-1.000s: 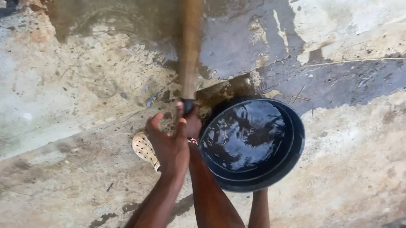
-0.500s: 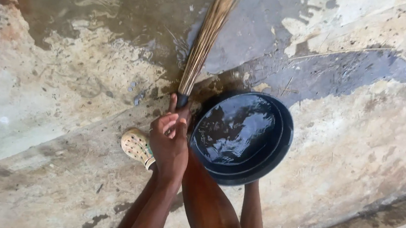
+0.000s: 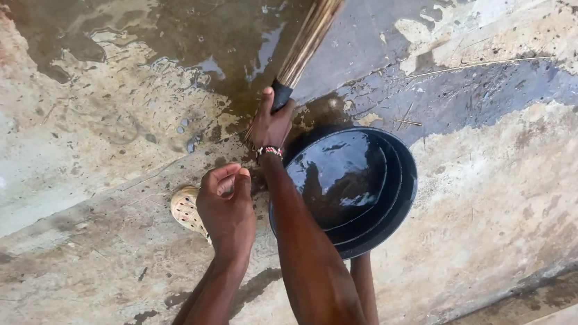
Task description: Washing a traditional stick broom in a bucket of water on a concrete floor.
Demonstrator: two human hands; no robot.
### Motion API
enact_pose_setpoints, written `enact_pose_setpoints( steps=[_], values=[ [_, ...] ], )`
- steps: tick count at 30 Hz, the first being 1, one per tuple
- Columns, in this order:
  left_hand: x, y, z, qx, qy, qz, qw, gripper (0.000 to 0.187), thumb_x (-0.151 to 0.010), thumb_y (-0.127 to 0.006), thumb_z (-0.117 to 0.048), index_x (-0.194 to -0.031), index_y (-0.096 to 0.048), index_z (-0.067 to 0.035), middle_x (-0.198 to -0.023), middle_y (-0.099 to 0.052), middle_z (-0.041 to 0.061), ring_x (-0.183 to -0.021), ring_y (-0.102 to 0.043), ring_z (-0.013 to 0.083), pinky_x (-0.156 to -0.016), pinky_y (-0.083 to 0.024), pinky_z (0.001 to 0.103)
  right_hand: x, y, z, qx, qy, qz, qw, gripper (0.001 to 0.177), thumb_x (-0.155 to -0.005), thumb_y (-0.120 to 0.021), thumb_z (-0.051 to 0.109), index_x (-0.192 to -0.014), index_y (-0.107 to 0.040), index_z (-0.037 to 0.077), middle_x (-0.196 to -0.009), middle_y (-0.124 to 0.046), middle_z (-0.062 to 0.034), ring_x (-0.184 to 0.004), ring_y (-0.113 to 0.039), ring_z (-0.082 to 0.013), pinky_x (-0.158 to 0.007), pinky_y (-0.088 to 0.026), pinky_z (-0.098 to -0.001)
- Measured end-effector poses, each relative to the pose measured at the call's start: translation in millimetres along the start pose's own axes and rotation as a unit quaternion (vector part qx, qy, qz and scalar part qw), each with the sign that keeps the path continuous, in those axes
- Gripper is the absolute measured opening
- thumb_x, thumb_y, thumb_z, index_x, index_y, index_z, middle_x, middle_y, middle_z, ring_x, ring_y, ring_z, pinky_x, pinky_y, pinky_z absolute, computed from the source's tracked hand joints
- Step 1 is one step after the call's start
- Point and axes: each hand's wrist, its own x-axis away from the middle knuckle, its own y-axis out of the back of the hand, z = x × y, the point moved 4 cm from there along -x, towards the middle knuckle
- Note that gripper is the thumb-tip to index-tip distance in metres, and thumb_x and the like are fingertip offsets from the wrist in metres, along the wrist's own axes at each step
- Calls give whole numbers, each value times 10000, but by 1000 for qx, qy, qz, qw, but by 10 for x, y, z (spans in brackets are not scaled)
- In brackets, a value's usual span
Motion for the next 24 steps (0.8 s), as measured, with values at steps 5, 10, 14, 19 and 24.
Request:
enact_pose_setpoints(
  steps=[5, 10, 14, 19, 24],
  values=[
    [-7, -28, 20, 19, 10, 7, 1000, 236, -952, -699, -142, -1123, -655, 15, -1031, -722, 149, -937, -700, 196, -800, -564, 314, -196, -60, -359, -22, -61, -74, 995, 668, -943, -507, 677, -1100, -498, 28, -769, -678, -162, -599, -690, -282, -567, -564, -464],
    [3, -12, -52, -2, 18, 17, 1000, 242, -956, -678, -166, -1125, -662, 7, -1046, -729, 145, -973, -711, 188, -824, -575, 305, 96, -85, -68, 73, -5, -119, 990, 674, -972, -462, 684, -1099, -529, 25, -762, -726, -192, -666, -707, -306, -649, -531, -464],
    [3, 28, 12, 5, 33, 9, 999, 267, -942, -696, -177, -1128, -656, 10, -1047, -728, 166, -970, -703, 218, -822, -570, 328, -115, -120, -130, 42, -48, -11, 998, 692, -935, -451, 673, -1140, -512, 15, -793, -718, -173, -670, -744, -306, -639, -602, -460],
    [-80, 69, -39, 9, 58, 9, 998, 274, -936, -674, -181, -1145, -659, -5, -1066, -736, 146, -973, -740, 209, -839, -594, 324, -441, 57, -480, 97, -100, -150, 979, 747, -980, -499, 720, -1102, -611, -8, -801, -719, -140, -719, -697, -256, -684, -525, -414],
    [-153, 130, -94, 42, 67, -42, 996, 403, -934, -685, -258, -1213, -619, 26, -1071, -724, 202, -980, -714, 288, -866, -586, 391, -9, 198, 503, -92, -54, -129, 986, 678, -910, -495, 629, -1154, -433, 0, -669, -649, -138, -499, -687, -262, -438, -580, -412]
  ],
)
